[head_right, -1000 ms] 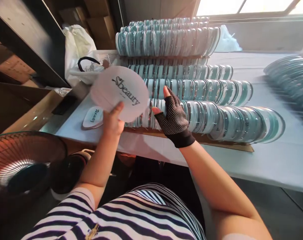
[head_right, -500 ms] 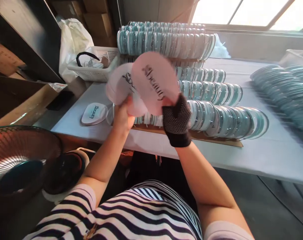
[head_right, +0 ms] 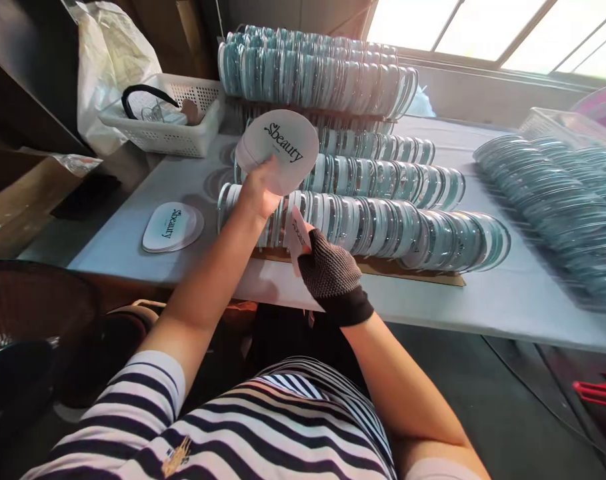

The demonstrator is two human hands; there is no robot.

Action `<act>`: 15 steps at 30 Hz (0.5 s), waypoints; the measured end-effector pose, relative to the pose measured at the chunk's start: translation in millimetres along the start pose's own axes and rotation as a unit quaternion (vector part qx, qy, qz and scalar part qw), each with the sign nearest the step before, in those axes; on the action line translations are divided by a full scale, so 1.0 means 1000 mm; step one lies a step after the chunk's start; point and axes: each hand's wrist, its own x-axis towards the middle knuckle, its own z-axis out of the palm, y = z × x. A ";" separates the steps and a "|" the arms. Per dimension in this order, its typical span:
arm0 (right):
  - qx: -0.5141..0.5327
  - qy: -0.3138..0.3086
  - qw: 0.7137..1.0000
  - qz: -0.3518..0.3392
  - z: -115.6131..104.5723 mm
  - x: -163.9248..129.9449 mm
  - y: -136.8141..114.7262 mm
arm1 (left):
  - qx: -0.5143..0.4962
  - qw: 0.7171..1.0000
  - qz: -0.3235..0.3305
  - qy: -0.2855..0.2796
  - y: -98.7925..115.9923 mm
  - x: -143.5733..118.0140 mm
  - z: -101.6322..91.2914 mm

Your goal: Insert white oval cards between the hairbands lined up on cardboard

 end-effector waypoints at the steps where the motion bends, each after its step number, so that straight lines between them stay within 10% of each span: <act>1: 0.012 -0.010 1.000 -0.003 0.003 0.012 -0.002 | -0.003 1.000 0.002 0.000 0.000 0.000 -0.002; 15: 0.168 0.066 0.983 0.039 0.033 0.048 0.011 | -0.006 1.000 0.002 0.027 0.004 0.002 -0.006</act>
